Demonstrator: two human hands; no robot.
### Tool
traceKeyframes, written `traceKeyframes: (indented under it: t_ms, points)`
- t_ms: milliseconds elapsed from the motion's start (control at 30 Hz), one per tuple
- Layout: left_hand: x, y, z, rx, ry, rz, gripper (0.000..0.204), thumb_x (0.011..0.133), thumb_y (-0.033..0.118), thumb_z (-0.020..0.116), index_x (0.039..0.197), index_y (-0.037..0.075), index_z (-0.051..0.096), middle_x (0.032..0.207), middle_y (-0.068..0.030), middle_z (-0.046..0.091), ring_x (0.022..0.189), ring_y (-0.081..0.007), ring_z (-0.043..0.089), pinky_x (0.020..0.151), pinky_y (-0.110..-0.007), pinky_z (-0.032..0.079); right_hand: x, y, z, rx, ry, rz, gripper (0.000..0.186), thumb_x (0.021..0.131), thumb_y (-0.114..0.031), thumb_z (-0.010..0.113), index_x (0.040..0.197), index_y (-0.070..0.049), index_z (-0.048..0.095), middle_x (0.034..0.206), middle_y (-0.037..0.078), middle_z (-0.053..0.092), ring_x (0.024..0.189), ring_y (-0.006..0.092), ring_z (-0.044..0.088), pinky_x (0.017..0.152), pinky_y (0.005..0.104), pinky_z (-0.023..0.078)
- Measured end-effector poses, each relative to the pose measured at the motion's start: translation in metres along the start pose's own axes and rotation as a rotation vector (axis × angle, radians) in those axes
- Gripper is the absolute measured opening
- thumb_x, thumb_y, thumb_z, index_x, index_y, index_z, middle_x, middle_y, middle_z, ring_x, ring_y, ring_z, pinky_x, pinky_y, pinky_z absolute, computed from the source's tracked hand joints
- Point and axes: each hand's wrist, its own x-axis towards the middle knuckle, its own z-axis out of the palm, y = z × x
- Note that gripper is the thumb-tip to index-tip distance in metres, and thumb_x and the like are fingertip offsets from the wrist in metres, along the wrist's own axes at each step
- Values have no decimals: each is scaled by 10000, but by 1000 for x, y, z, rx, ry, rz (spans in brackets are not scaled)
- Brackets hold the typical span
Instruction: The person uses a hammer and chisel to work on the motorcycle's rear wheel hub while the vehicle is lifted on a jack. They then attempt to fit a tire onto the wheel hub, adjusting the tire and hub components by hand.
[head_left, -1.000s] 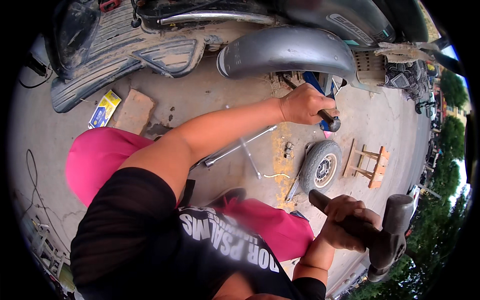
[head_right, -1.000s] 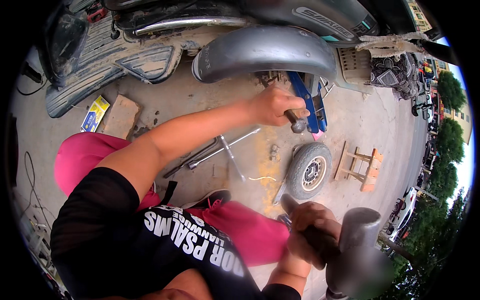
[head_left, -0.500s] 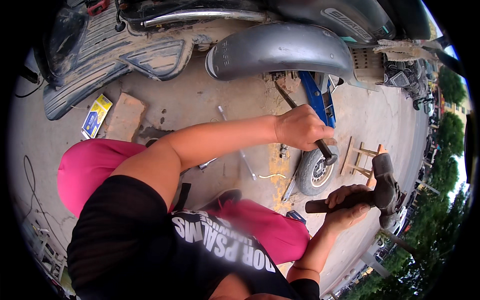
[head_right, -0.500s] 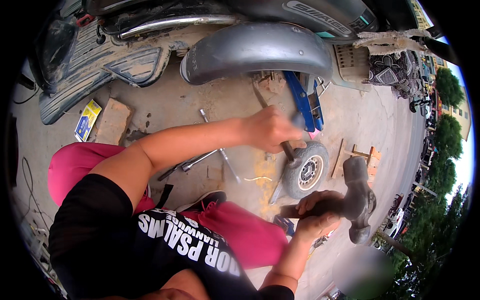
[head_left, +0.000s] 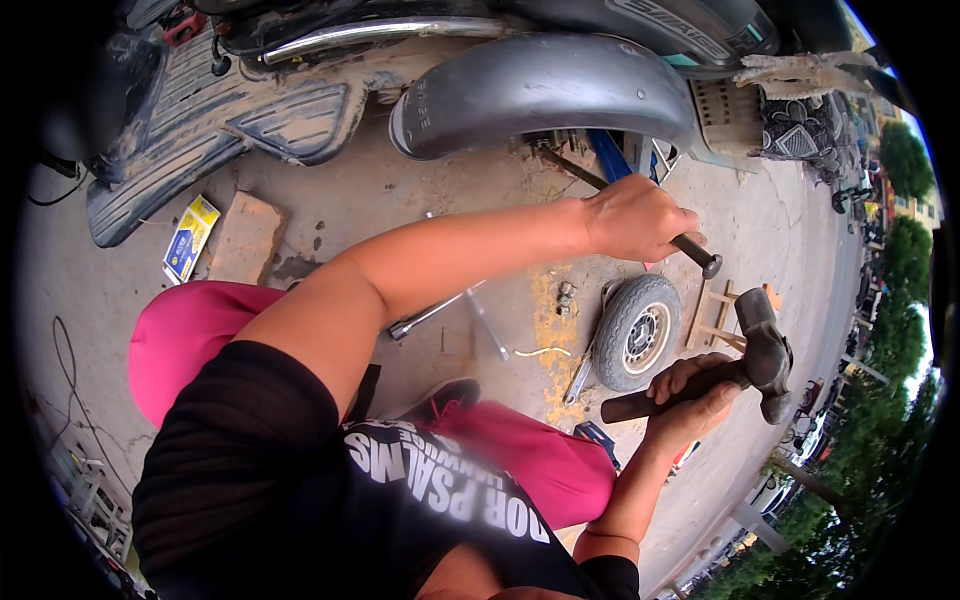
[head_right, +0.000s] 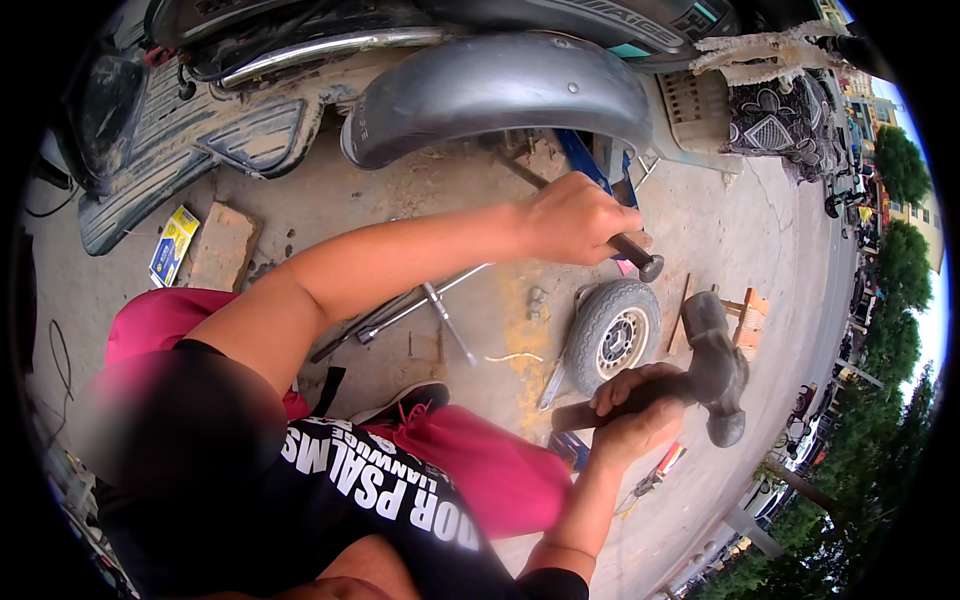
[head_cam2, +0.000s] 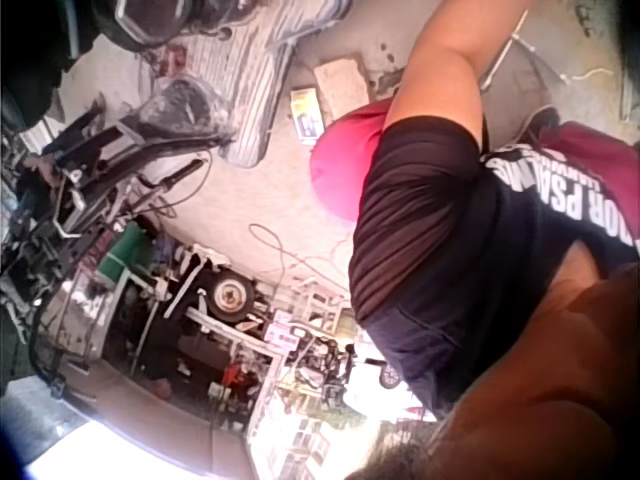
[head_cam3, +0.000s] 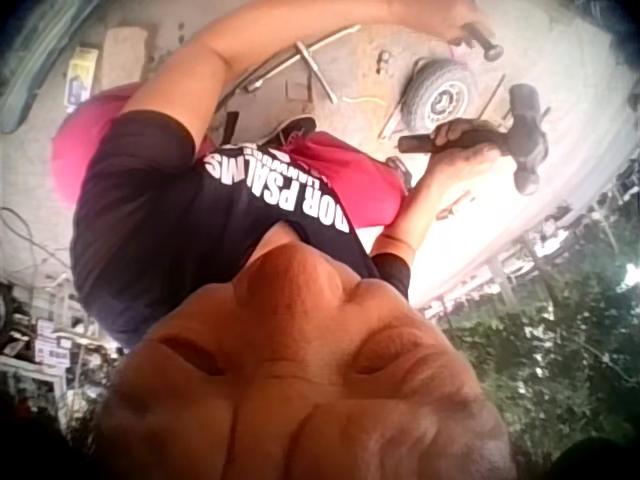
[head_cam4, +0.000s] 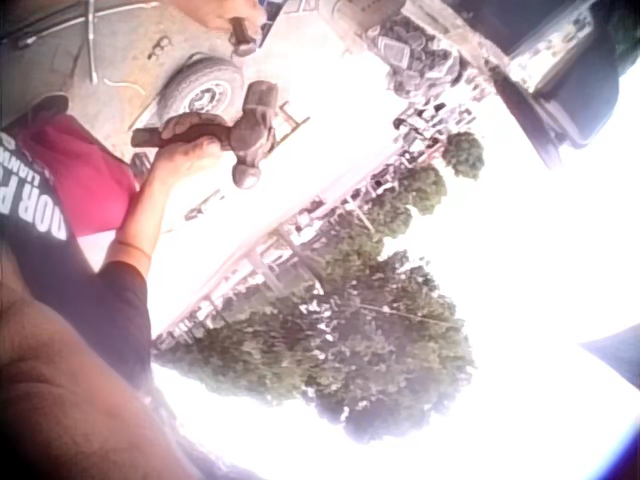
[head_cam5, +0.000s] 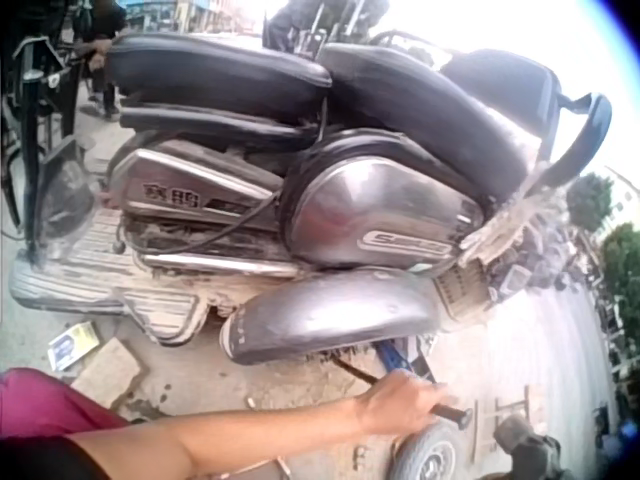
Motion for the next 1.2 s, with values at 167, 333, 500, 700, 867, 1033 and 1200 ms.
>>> traceKeyframes:
  t_ms: [167,333,500,700,867,1033,1200]
  points:
    - [8,-2,4,38,-70,-24,154,782,211,674,806,62,643,611,-146,609,592,-326,629,525,-415,478,1,4,-5,36,-11,36,641,863,-674,512,962,-43,462,524,30,382,369,135,394,355,268,360]
    - [17,-2,11,99,-139,-88,178,801,244,642,833,70,653,645,-158,629,617,-349,639,560,-439,499,1,5,-8,57,-25,57,621,885,-656,494,963,-42,450,536,31,382,376,130,399,353,266,361]
    - [30,-6,29,175,-198,-148,179,791,236,642,840,65,659,672,-163,639,646,-356,643,591,-448,503,14,6,-8,-14,-34,93,569,932,-607,450,969,-39,447,561,26,395,380,112,389,349,254,363]
    - [34,-4,28,150,-169,-167,154,802,237,635,882,114,683,681,-146,649,655,-339,648,599,-442,500,29,-39,-24,164,39,121,574,947,-602,416,970,-30,456,555,33,394,382,121,384,347,261,344]
    - [31,-5,33,232,-130,-105,116,817,252,659,865,153,695,618,-122,619,580,-313,632,520,-428,454,28,-36,-37,327,69,69,571,946,-611,398,944,-42,448,532,26,368,350,125,340,331,272,319]
    - [30,-4,26,211,-187,-187,163,799,258,651,898,134,692,660,-140,638,649,-338,645,594,-450,492,39,-37,-19,171,58,313,527,971,-560,400,933,-41,483,522,13,366,334,94,323,300,246,307]
    - [39,0,16,198,-199,-234,159,766,206,669,881,98,682,684,-157,648,682,-354,651,625,-457,511,43,-37,-37,347,20,46,508,985,-542,376,950,-44,472,514,9,360,326,105,328,295,246,306]
